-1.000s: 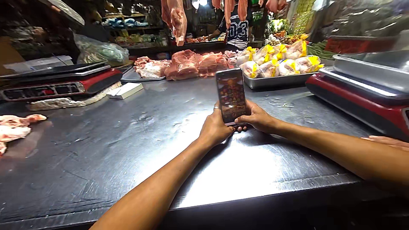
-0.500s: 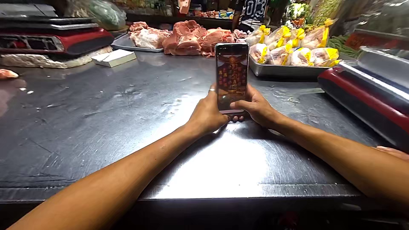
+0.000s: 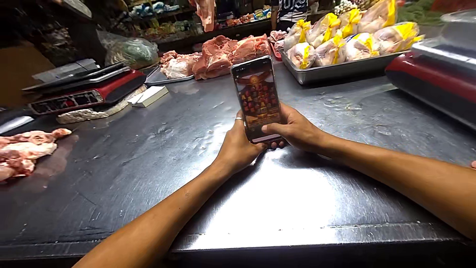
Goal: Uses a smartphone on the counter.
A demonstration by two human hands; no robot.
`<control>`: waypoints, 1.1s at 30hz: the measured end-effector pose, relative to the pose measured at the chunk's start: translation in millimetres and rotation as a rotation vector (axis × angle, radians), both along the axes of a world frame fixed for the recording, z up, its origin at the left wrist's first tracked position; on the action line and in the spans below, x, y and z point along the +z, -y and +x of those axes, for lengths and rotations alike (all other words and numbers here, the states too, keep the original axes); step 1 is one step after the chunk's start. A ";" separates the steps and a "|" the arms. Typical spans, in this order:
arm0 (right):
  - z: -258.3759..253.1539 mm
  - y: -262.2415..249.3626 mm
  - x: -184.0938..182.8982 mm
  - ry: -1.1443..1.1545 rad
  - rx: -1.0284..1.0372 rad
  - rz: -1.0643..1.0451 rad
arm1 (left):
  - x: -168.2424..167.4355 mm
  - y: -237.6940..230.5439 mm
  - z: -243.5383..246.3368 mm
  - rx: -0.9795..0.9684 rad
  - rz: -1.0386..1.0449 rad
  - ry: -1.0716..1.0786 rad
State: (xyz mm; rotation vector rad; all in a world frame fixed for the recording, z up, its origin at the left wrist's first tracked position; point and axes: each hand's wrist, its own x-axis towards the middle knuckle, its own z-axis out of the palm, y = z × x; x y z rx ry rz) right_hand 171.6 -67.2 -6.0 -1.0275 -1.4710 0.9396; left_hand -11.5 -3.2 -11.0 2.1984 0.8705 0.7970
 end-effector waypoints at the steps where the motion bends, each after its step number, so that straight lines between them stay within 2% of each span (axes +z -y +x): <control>1: -0.3 0.1 -0.1 -0.008 0.008 -0.003 | -0.3 0.5 -0.2 0.000 -0.006 0.006; 6: 0.5 -0.4 -0.7 -0.001 0.015 -0.006 | 0.0 2.2 -3.2 -0.010 0.047 -0.012; 13: 1.7 -1.8 -1.5 0.012 0.007 0.008 | 0.7 1.2 -0.5 -0.015 0.005 0.016; 33: 0.4 1.4 0.0 0.029 -0.016 -0.004 | 0.4 1.9 -2.4 -0.015 0.045 -0.006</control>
